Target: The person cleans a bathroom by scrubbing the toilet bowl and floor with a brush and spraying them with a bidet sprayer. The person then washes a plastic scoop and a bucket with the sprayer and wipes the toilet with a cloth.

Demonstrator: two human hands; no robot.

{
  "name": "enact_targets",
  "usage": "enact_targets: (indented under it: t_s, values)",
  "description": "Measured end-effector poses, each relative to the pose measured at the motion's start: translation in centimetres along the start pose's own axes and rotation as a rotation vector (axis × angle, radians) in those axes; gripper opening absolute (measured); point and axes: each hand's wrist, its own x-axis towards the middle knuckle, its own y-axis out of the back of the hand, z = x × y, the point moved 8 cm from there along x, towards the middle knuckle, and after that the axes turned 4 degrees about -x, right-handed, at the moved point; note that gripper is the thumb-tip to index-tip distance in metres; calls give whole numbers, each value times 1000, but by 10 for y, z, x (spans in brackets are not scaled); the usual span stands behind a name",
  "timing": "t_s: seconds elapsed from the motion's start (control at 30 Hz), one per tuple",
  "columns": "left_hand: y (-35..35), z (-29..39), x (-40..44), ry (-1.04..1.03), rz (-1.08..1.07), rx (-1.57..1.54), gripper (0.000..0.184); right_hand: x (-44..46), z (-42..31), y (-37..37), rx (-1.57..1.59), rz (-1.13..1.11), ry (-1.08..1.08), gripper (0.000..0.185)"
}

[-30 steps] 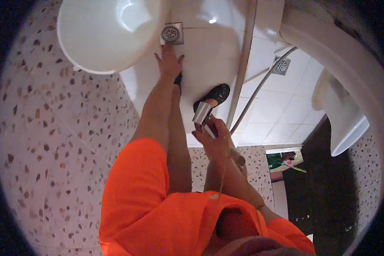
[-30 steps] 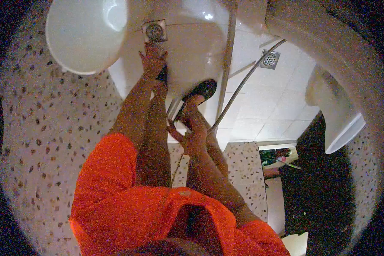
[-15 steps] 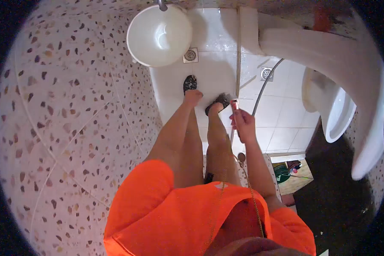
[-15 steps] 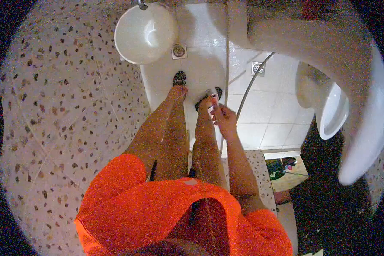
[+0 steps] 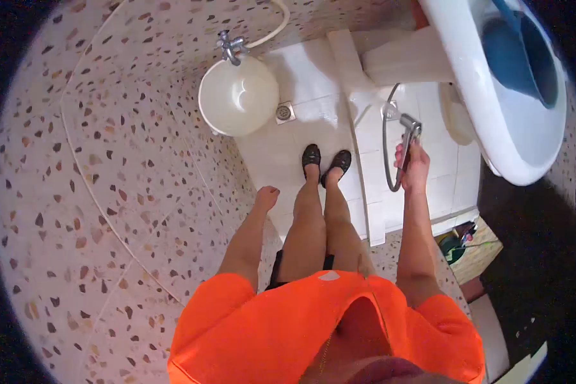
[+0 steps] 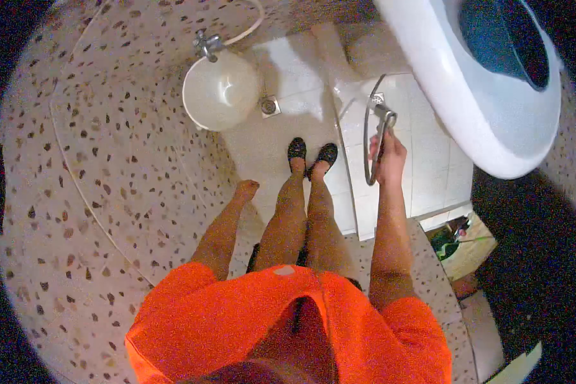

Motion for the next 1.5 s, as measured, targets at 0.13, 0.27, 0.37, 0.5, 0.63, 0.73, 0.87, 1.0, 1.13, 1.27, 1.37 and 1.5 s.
enact_targets:
  t_s: [0.13, 0.27, 0.37, 0.5, 0.63, 0.73, 0.87, 1.0, 1.13, 1.27, 1.37, 1.5]
  values:
    - [4, -39, 32, -56, -50, -108, 27, -31, 9, 17, -575, -37, 149, 35]
    - [40, -2, 33, -90, -3, -139, 26, -45, 27, 31, -240, 15, -1, 34]
    - [64, 45, 23, -96, -14, -124, 28, -56, 43, 52, 37, 121, -128, 30]
    - [45, -1, 55, -162, -133, -209, 31, -51, 49, 154, 410, 512, -115, 34]
    - [93, 60, -4, -228, -7, 41, 30, -63, 10, 220, 664, 551, 155, 33]
    - [118, 45, -4, -365, -8, 212, 31, -91, -53, 216, 402, 551, 93, 33]
    - [144, 45, -14, -294, -132, 266, 31, -133, -80, 323, 431, 886, 320, 26]
    - [152, 69, -3, -113, -118, 601, 36, -142, -110, 354, 375, 701, 191, 26]
    - [155, 141, 17, -301, 105, 223, 35, -138, -102, 490, 597, 896, 308, 31]
    - [82, 278, -40, -235, -40, -249, 26, -81, -159, 564, 722, 680, 398, 38]
    - [9, 358, -67, -297, -102, 56, 18, -62, -228, 562, 616, 523, 383, 34]
    - [-88, 462, -101, -460, -193, 73, 25, -56, -187, 671, 621, 726, 229, 31]
